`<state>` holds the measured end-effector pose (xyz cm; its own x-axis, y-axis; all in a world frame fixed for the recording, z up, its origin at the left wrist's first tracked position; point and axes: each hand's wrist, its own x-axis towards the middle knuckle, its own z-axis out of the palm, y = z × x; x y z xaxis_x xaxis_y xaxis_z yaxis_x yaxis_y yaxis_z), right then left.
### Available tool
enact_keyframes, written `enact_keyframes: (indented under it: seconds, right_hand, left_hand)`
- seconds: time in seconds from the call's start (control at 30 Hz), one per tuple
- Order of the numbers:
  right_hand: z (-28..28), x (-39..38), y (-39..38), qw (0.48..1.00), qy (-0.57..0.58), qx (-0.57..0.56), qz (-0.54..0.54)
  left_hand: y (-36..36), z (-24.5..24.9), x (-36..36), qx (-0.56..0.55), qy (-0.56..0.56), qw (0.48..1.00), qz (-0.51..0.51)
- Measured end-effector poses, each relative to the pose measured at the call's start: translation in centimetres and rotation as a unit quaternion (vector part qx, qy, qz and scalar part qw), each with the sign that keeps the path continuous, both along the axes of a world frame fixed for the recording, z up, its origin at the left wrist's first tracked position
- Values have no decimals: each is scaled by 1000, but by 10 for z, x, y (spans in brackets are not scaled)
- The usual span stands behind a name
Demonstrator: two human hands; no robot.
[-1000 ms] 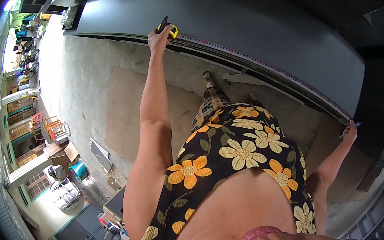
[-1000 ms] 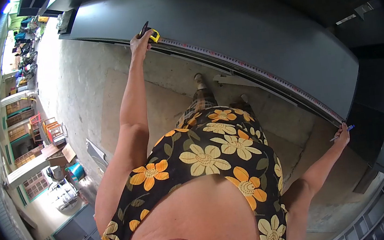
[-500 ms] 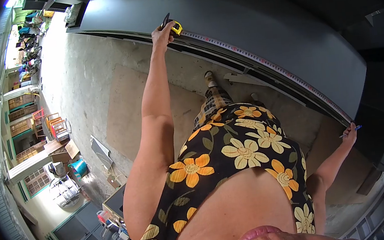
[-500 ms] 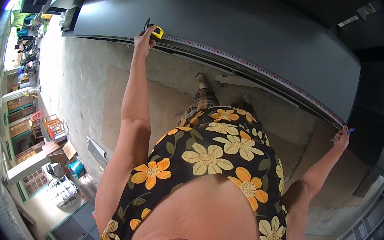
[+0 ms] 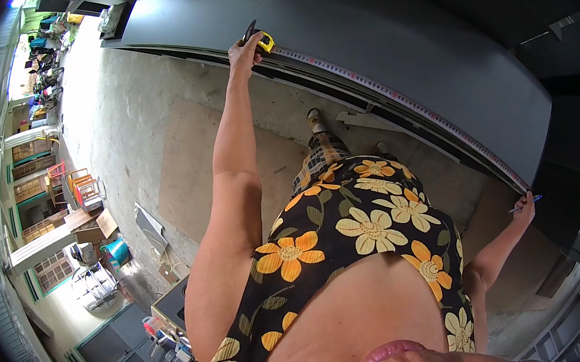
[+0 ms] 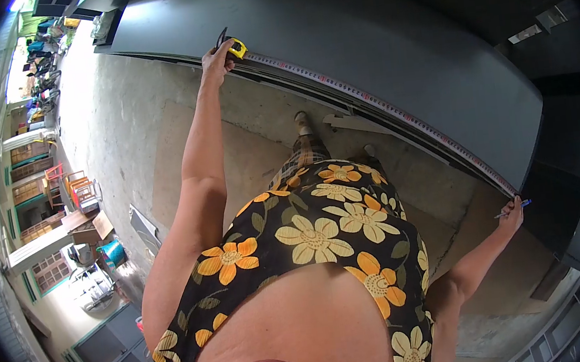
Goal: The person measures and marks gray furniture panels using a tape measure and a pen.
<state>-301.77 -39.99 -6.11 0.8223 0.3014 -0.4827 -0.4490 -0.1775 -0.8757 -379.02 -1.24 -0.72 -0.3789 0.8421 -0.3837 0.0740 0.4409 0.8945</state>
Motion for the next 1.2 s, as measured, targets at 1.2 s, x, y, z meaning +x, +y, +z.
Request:
enact_keyframes:
  seconds: [1.2]
  right_hand:
    - [-8, 11, 1, 1000, -9, 13, 9]
  left_hand:
    - [0, -9, -17, 67, 108, 992, -18]
